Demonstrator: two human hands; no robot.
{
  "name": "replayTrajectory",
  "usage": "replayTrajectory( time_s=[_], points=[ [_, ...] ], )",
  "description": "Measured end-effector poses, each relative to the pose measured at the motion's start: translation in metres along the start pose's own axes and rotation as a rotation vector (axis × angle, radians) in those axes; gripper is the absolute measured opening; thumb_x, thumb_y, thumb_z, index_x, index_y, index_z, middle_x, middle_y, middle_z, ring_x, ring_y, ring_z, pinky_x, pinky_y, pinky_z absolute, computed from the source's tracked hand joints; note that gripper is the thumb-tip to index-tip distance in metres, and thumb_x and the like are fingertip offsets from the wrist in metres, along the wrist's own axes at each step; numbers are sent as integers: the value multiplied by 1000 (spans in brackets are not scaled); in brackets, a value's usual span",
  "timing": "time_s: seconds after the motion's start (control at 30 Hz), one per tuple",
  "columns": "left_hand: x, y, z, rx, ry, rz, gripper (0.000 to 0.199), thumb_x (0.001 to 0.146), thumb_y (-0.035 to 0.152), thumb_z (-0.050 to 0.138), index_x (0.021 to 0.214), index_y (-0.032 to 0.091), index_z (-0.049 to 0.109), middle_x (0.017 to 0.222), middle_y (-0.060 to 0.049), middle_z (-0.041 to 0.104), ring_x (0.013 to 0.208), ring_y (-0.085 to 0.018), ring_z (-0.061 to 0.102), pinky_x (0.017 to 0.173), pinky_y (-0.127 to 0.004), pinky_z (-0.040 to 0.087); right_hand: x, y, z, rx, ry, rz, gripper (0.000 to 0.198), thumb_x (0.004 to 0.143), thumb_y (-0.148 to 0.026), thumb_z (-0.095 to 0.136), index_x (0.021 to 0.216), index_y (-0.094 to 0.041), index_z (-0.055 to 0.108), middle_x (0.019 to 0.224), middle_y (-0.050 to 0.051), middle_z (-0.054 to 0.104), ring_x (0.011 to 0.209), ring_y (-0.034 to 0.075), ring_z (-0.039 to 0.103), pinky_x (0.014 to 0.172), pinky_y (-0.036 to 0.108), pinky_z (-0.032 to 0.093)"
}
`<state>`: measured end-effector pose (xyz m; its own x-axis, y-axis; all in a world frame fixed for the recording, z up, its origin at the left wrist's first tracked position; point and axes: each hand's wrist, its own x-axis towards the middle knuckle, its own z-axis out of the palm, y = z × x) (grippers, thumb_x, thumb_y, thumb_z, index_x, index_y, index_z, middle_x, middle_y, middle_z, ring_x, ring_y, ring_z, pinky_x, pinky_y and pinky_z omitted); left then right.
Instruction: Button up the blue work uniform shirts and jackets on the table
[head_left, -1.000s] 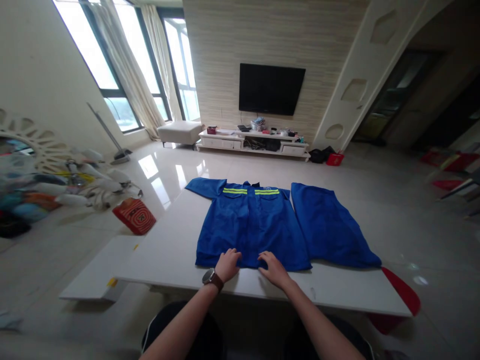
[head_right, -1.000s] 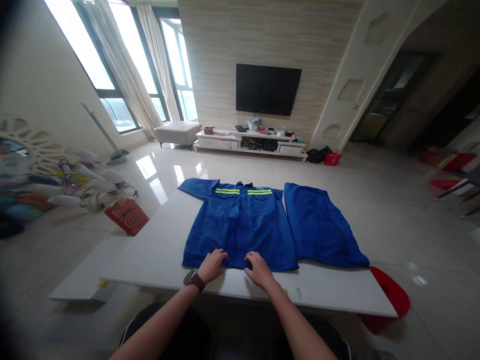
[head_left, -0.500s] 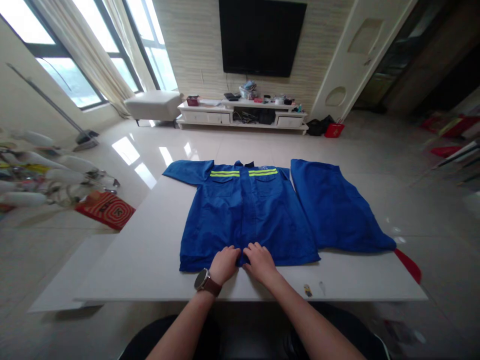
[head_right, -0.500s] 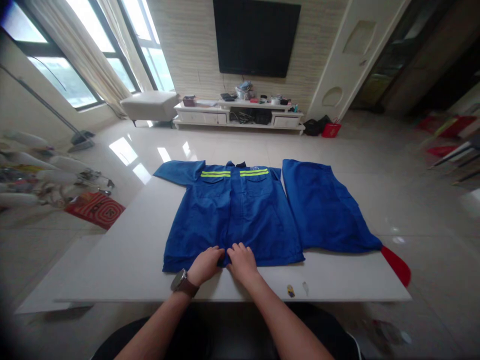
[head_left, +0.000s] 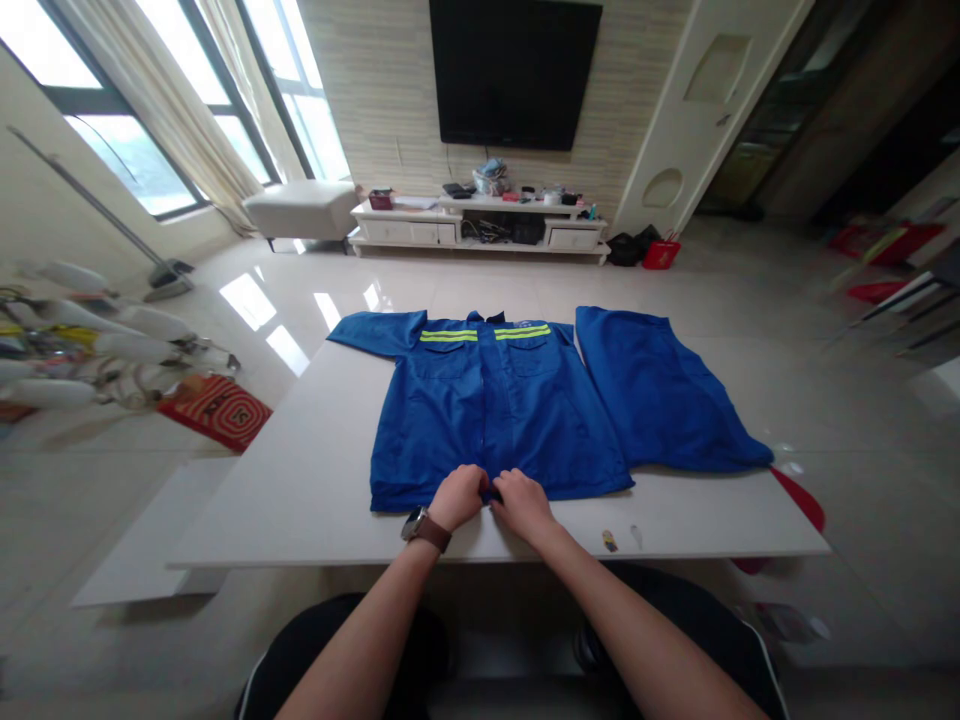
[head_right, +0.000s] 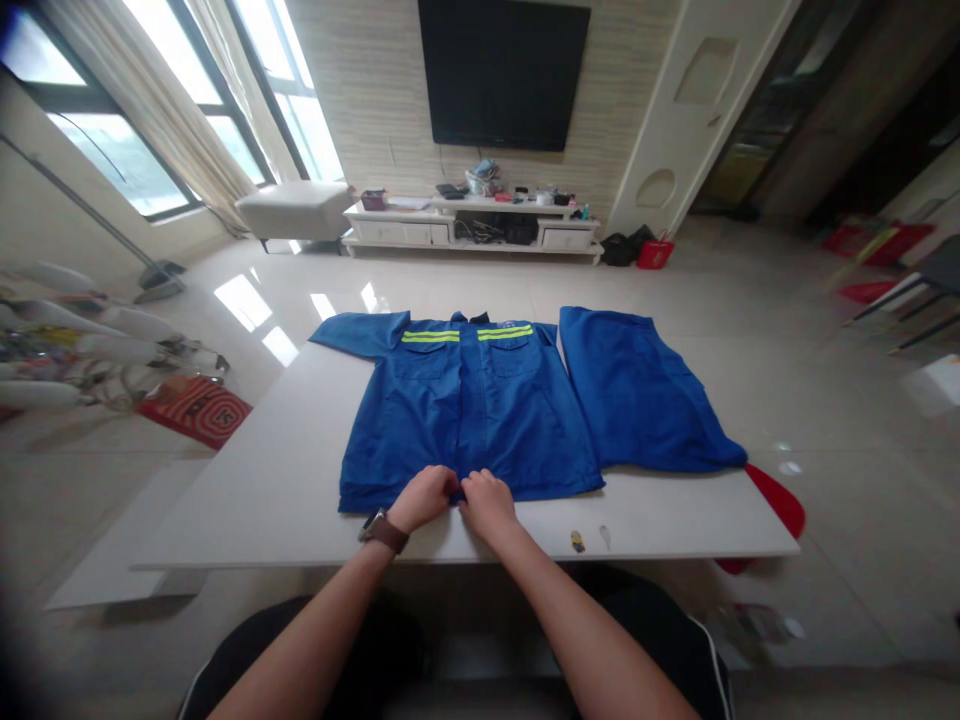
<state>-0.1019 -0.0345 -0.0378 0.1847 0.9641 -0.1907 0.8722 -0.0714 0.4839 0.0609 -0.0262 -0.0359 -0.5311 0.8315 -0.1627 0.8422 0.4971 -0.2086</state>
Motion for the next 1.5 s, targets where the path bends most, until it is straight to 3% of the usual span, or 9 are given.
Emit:
replayTrajectory(
  time_s=[0.47, 0.8, 0.97, 1.03, 1.13, 1.2, 1.3, 1.4, 1.5],
  points=[
    [8, -11, 8, -211, 24, 42, 33, 66, 1, 59, 92, 20, 66, 79, -1, 70, 74, -17, 65, 64, -24, 41, 18, -2, -9, 60, -108, 103, 22, 89, -33, 69, 106, -18, 72, 109, 10, 73, 108, 26, 66, 83, 31, 50],
    [6, -8, 7, -142, 26, 1, 31, 68, 3, 58, 92, 22, 61, 82, -1, 69, 77, -17, 63, 65, -25, 38, 10, 3, -4, 11, -67, 25, 21, 99, -30, 54, 101, -20, 73, 109, 9, 74, 108, 23, 66, 82, 28, 50],
    [2, 1, 3, -67, 130, -88, 24, 65, 8, 64, 85, 20, 61, 89, -6, 71, 84, -20, 64, 69, -27, 40, 12, 3, -2, -10, -75, 30, 29, 102, -24, 44, 101, -19, 72, 107, 10, 74, 104, 22, 68, 81, 29, 49],
    [1, 5, 0, -151, 85, -230, 7, 70, 20, 68, 75, 19, 63, 79, -6, 70, 75, -20, 65, 65, -28, 41, 12, 3, -4, 10, -63, 55, 29, 102, -25, 43, 100, -19, 72, 106, 10, 74, 101, 22, 68, 79, 28, 48],
    [0, 10, 0, -495, -142, -414, 37, 88, 42, 53, 65, 16, 63, 58, -6, 64, 50, -17, 59, 52, -26, 39, 13, 3, -12, 57, -24, 104, 28, 103, -28, 43, 100, -20, 70, 107, 8, 73, 98, 21, 69, 76, 27, 46],
    [1, 12, 2, -750, -243, -462, 55, 96, 53, 39, 70, 13, 65, 56, -6, 64, 42, -14, 56, 44, -24, 34, 13, 3, -18, 89, 11, 142, 28, 104, -30, 42, 101, -21, 69, 107, 7, 72, 96, 19, 68, 75, 27, 44],
    [4, 14, 8, -1006, -167, -460, 57, 95, 62, 43, 85, 11, 66, 69, -6, 70, 43, -11, 59, 41, -21, 34, 12, 3, -25, 134, 82, 165, 28, 105, -31, 41, 99, -21, 67, 104, 6, 71, 93, 17, 67, 73, 26, 42],
    [10, 16, 13, -1114, -2, -428, 38, 95, 49, 56, 87, 13, 62, 76, -6, 71, 50, -11, 64, 45, -19, 42, 11, 5, -27, 172, 152, 148, 28, 105, -31, 41, 95, -21, 65, 101, 4, 70, 92, 16, 65, 74, 26, 40],
    [16, 17, 18, -1107, 66, -408, 30, 96, 38, 55, 78, 14, 59, 66, -4, 67, 53, -12, 64, 48, -20, 45, 10, 6, -28, 194, 173, 137, 24, 104, -32, 43, 103, -22, 65, 107, 4, 70, 95, 17, 65, 76, 25, 41]
  ],
)
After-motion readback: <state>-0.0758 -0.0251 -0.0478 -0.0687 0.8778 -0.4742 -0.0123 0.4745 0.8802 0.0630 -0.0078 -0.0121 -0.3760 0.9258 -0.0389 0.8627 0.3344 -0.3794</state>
